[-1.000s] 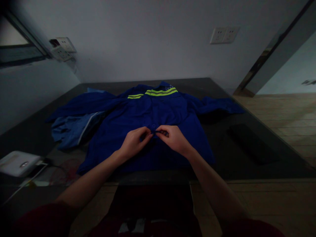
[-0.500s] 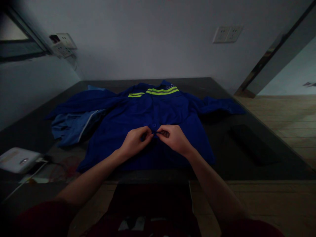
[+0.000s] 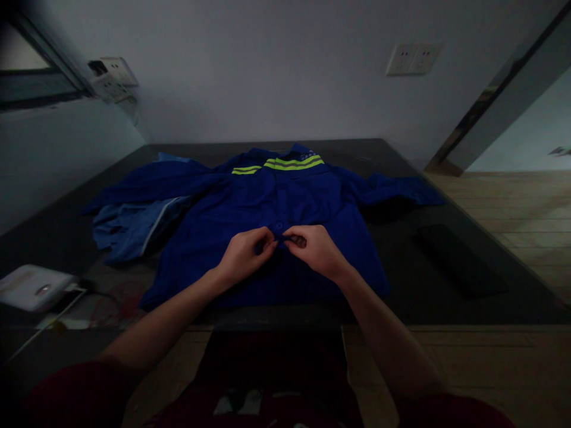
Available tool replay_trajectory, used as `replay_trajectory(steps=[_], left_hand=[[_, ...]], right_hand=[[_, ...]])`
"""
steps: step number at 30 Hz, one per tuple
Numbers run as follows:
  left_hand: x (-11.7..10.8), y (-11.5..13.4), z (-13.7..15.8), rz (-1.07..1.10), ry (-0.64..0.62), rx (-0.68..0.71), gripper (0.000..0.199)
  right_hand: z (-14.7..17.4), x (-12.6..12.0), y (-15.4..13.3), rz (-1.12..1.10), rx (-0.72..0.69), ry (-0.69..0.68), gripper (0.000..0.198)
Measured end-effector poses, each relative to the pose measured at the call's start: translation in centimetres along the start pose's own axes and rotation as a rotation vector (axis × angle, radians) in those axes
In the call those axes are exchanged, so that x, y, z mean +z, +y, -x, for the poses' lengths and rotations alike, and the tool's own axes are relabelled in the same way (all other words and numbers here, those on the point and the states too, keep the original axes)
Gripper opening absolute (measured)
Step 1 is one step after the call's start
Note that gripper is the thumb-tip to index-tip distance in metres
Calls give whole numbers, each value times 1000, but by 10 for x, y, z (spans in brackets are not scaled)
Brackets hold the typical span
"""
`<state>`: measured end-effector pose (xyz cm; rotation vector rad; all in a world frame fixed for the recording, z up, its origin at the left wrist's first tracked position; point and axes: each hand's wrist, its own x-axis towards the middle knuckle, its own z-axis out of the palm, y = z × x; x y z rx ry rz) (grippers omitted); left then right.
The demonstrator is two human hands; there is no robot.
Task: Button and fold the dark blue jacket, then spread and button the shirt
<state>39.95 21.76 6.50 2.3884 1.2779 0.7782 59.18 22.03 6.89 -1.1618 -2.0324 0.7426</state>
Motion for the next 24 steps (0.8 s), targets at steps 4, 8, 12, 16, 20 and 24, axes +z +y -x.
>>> replay_trajectory(steps=[4,8,12,16,20,24], left_hand=[[1,-1,0,-9,2,2,10],[1,-1,0,-17,7,-6,9],[1,-3,-1,-5,12,-9,11],[2,-4,-1,46,-26,0,14],[2,-5,-2,89,-55,-20,12],[2,-6,-4,122,-94,-31,11]], right_hand=[[0,1,2,19,-11,-35,21],[1,2,-1,0,-7,-54,22],[0,-2,-4,-80,28,-77,26],[-3,-4,0,-177,90,-88,33],[-5,-1,8,-290,141,-117,23],[-6,1,10,-269,137,-63,23]])
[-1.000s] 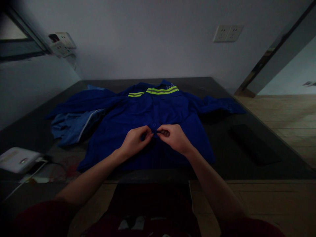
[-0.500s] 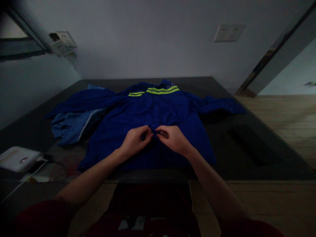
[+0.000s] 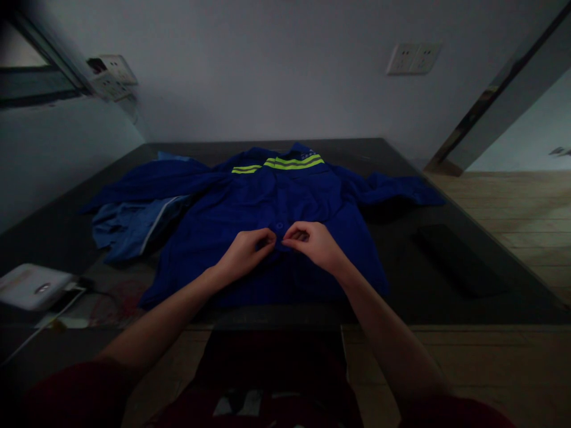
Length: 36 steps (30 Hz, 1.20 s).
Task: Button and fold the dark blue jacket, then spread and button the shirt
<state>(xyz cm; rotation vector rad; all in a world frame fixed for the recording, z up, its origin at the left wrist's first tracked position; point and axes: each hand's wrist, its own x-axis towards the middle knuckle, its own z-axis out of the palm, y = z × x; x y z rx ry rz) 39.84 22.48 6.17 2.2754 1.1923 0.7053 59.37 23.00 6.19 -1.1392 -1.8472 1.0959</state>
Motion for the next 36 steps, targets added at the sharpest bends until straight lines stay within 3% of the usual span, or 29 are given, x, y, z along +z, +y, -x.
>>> replay_trajectory(steps=[19,29,36], left_hand=[[-2,4,1,110,-106,-13,17],[-2,2,-1,176,-54,-72,27],[-2,3,-1,272,-28,-103,27]], right_hand=[[2,2,-3,378,-89,17,8],[6,10,-9,429,-156,44,12],[6,8,-13,310,-178,90,18]])
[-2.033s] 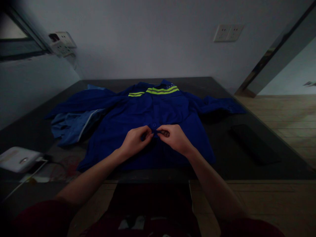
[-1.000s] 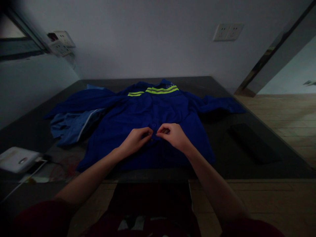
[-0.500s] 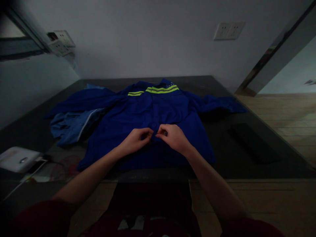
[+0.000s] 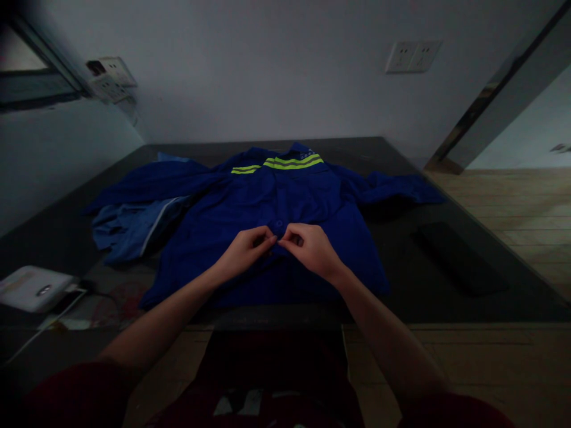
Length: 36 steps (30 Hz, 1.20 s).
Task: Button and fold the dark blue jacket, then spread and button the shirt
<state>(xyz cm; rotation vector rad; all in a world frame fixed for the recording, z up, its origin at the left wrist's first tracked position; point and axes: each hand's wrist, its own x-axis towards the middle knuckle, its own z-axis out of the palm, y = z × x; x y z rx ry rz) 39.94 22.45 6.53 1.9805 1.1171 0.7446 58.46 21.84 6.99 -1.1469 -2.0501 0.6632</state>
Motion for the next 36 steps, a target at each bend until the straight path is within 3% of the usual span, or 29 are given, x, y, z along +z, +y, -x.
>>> replay_trajectory(steps=[8,19,24,29,36], left_hand=[[-2,4,0,9,29,0,25],[0,-2,-4,175,-11,-35,22],[2,-5,-4,206,-26,-44,22],[4,-5,-2,143,-33,-16,21],[4,-4,0,97,-67,-3,14]], right_hand=[[0,4,-2,-158,76,132,18],[-1,7,0,-252,169,138,22],[-2,4,3,-198,132,75,13],[-2,-1,5,-23,7,-21,8],[-2,-2,6,74,-68,-9,12]])
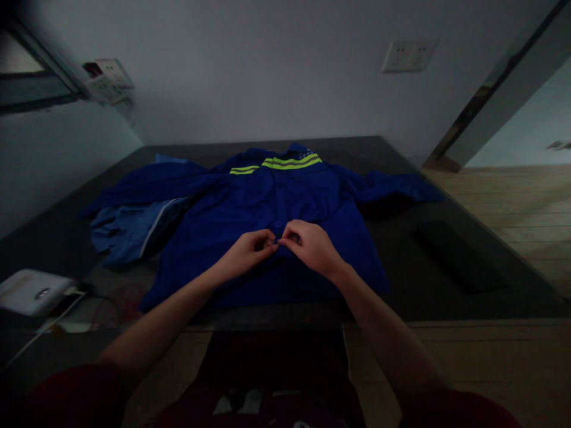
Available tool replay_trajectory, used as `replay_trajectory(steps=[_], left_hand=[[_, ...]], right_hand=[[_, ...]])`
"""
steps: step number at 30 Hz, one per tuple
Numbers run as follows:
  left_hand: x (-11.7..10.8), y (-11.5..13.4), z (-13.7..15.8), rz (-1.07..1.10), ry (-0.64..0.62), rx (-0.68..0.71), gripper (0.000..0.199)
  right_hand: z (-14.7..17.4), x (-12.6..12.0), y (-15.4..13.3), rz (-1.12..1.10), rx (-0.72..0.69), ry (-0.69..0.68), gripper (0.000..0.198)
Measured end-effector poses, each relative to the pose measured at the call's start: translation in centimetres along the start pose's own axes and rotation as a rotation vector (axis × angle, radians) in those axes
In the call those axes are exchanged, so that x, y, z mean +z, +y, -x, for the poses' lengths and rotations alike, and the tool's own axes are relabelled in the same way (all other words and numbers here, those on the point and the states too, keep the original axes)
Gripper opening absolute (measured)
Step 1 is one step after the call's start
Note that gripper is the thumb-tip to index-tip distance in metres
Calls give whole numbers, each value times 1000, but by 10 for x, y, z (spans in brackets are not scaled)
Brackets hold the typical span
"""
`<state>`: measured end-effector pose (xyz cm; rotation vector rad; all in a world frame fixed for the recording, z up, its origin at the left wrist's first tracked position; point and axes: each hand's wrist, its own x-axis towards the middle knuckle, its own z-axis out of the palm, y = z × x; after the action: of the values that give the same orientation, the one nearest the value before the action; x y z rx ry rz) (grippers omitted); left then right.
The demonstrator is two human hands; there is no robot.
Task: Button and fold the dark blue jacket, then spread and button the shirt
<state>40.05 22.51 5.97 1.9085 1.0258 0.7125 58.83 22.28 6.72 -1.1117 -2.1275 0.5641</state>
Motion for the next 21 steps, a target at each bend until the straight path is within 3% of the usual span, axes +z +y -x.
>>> replay_trajectory(steps=[10,21], left_hand=[[-1,1,1,-18,8,-22,17],[1,0,0,-49,45,-21,16]], right_hand=[[-1,8,-3,-215,195,109,22],[-2,11,4,-528,349,4,29]])
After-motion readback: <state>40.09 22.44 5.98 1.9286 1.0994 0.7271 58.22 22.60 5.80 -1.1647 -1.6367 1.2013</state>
